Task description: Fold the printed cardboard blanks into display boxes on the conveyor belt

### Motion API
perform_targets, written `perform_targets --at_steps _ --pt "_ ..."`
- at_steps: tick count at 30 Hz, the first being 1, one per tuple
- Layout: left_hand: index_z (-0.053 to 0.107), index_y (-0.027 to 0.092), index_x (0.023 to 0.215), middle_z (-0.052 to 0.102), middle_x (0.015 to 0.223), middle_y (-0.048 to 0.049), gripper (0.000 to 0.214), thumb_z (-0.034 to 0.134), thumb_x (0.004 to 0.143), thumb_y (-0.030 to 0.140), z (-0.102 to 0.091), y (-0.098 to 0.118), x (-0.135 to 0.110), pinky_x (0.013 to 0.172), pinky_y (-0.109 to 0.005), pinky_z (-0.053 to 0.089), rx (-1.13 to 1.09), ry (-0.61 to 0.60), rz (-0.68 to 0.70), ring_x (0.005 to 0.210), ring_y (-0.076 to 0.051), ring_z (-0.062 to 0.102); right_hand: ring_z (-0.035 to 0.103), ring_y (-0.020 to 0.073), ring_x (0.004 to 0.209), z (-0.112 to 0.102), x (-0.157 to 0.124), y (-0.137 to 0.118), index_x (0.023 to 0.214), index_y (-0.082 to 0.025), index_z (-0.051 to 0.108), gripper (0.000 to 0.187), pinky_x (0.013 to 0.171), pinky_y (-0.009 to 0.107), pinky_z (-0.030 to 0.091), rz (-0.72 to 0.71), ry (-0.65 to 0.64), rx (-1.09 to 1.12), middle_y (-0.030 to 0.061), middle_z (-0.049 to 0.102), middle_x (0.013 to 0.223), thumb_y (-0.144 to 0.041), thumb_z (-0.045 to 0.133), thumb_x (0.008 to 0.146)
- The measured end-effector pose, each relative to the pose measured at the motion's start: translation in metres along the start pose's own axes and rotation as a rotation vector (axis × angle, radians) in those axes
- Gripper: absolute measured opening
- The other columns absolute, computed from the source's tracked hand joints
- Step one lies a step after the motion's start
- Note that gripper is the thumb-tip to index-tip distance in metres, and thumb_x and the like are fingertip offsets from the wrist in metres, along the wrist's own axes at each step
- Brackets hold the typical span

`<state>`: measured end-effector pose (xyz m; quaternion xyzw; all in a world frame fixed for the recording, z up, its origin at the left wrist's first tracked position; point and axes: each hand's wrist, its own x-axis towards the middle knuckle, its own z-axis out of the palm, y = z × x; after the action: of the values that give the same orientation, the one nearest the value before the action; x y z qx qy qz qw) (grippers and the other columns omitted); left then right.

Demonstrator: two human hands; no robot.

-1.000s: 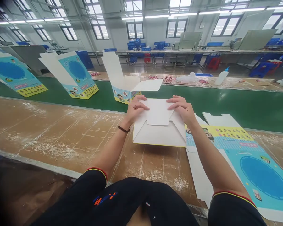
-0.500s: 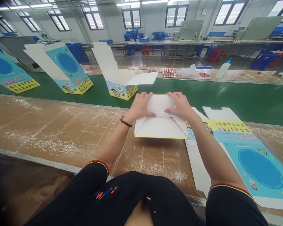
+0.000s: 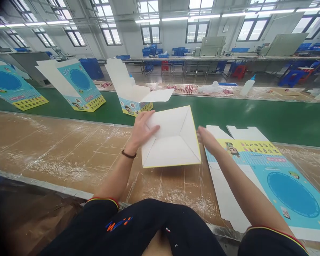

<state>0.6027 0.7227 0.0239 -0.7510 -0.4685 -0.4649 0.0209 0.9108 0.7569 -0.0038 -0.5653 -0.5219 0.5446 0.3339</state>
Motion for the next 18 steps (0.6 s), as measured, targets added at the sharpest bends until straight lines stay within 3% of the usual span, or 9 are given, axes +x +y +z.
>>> perform_targets --at_steps 2,5,8,11,13,15,18 --pt "0.06 0.016 0.137 0.059 0.126 -0.0141 0.054 0.06 0.097 0.052 -0.013 -0.001 -0.021 0.109 -0.044 0.044 0.007 0.115 0.06 0.121 -0.027 0.055 0.063 0.0089 0.088 0.005 -0.014 0.009 0.125 -0.017 0.059 0.106 0.071 0.018 0.054 0.145 -0.101 0.069 0.0106 0.065 0.121 -0.083 0.08 0.046" --pt "0.061 0.018 0.132 0.06 0.123 -0.0122 0.042 0.058 0.1 0.045 -0.025 -0.004 -0.044 0.104 -0.04 0.047 0.016 0.293 0.137 0.116 -0.023 0.058 0.054 0.0011 0.071 0.014 -0.029 -0.003 0.102 -0.013 0.061 0.107 0.065 0.014 0.049 0.128 -0.11 0.271 0.0064 0.068 0.101 -0.066 0.095 0.016" --pt "0.062 0.017 0.126 0.061 0.12 -0.0123 0.034 0.056 0.101 0.039 -0.023 -0.018 -0.049 0.102 -0.039 0.048 0.024 0.487 0.114 0.115 -0.023 0.058 0.053 0.0003 0.071 0.015 -0.033 -0.039 0.097 -0.013 0.056 0.101 0.068 0.015 0.051 -0.117 0.007 0.424 0.0017 0.065 0.091 -0.057 0.098 0.016" --pt "0.06 0.015 0.123 0.061 0.118 -0.0138 0.035 0.053 0.101 0.041 -0.001 -0.038 -0.051 0.098 -0.039 0.05 -0.011 0.6 -0.07 0.114 -0.024 0.058 0.056 0.0028 0.079 0.006 -0.022 -0.076 0.102 -0.014 0.057 0.091 0.074 0.016 0.052 -0.429 0.067 0.299 0.0022 0.065 0.097 -0.057 0.096 0.031" --pt "0.059 0.014 0.12 0.061 0.116 -0.0147 0.036 0.052 0.098 0.042 0.025 -0.047 -0.059 0.097 -0.041 0.05 -0.038 0.541 -0.194 0.112 -0.025 0.06 0.057 0.0054 0.085 -0.003 -0.005 -0.092 0.106 -0.014 0.059 0.076 0.076 0.018 0.051 -0.554 0.115 0.082 0.0041 0.065 0.103 -0.055 0.089 0.049" --pt "0.061 0.014 0.116 0.063 0.114 -0.0154 0.034 0.052 0.095 0.039 0.055 -0.051 -0.073 0.098 -0.044 0.05 -0.064 0.354 -0.273 0.11 -0.026 0.061 0.058 0.0076 0.091 -0.013 0.018 -0.1 0.108 -0.014 0.062 0.055 0.083 0.021 0.051 -0.616 0.23 -0.189 0.0055 0.064 0.108 -0.044 0.077 0.065" --pt "0.066 0.016 0.111 0.065 0.109 -0.0145 0.032 0.061 0.085 0.034 0.092 -0.048 -0.094 0.097 -0.047 0.051 -0.105 0.007 -0.28 0.106 -0.028 0.063 0.057 0.0119 0.104 -0.026 0.06 -0.103 0.107 -0.011 0.066 0.038 0.103 0.028 0.05 -0.611 0.413 -0.6 0.0094 0.062 0.115 -0.026 0.062 0.073"
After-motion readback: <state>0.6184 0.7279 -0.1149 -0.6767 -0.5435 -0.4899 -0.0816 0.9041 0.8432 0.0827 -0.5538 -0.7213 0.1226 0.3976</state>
